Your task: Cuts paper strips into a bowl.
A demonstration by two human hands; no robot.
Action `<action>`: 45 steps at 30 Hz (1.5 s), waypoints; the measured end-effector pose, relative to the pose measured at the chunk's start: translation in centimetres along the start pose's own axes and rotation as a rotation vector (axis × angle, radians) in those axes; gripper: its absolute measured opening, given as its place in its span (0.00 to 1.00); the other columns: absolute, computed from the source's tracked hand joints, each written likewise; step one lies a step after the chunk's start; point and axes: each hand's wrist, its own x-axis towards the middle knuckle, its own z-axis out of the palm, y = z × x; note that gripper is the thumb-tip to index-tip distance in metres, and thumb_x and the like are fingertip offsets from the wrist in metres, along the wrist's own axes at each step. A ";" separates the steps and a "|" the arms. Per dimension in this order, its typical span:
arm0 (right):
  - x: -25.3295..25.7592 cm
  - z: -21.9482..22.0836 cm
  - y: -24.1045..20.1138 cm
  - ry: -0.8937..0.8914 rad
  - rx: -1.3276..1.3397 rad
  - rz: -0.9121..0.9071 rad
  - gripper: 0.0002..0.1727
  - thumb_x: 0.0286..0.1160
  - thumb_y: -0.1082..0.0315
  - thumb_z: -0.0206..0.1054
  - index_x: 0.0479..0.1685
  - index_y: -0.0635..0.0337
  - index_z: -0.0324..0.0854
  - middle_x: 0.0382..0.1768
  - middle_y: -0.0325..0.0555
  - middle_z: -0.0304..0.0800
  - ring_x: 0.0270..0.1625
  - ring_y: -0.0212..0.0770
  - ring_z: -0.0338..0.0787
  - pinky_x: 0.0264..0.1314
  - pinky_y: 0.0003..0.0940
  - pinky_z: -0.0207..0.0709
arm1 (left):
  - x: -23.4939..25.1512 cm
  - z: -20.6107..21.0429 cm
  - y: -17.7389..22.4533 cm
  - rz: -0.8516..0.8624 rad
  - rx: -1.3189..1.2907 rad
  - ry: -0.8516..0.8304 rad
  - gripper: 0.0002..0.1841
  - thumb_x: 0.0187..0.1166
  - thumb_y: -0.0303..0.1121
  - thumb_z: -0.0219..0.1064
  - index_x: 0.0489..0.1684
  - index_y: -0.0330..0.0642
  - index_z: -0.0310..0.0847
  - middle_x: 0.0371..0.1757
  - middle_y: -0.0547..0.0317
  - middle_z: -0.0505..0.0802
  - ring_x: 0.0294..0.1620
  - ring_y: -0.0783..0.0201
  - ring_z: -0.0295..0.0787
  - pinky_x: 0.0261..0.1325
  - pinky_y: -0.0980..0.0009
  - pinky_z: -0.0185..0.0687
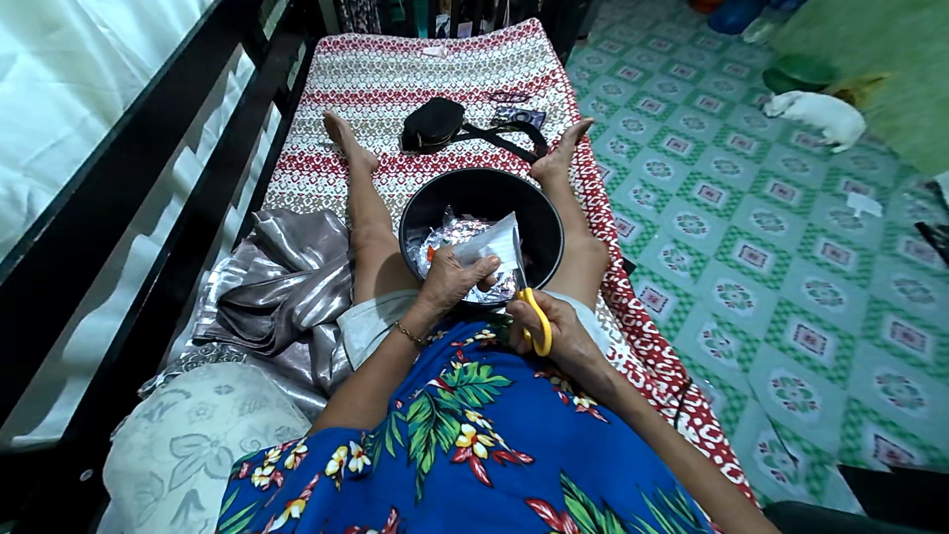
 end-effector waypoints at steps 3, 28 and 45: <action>0.0 -0.1 -0.4 -0.003 -0.024 0.011 0.10 0.88 0.66 0.55 0.42 0.62 0.77 0.19 0.29 0.85 0.22 0.21 0.84 0.31 0.17 0.81 | 0.0 -0.1 0.0 -0.017 0.001 -0.029 0.05 0.73 0.17 0.67 0.31 0.37 0.84 0.19 0.69 0.89 0.19 0.78 0.85 0.31 0.79 0.86; 0.4 -0.7 -0.1 0.032 0.146 -0.004 0.12 0.87 0.69 0.55 0.33 0.56 0.78 0.14 0.30 0.85 0.16 0.23 0.83 0.24 0.16 0.79 | -0.1 0.0 1.1 -0.164 -0.002 -0.006 0.05 0.73 0.15 0.67 0.34 0.35 0.83 0.17 0.67 0.88 0.16 0.77 0.82 0.26 0.80 0.83; -0.2 -1.1 -0.5 -0.174 -0.150 0.037 0.12 0.87 0.61 0.55 0.42 0.61 0.78 0.19 0.24 0.78 0.23 0.17 0.79 0.33 0.15 0.76 | 0.1 0.7 0.6 -0.073 -0.021 0.200 0.04 0.73 0.17 0.70 0.34 0.36 0.84 0.21 0.67 0.91 0.19 0.77 0.86 0.30 0.80 0.87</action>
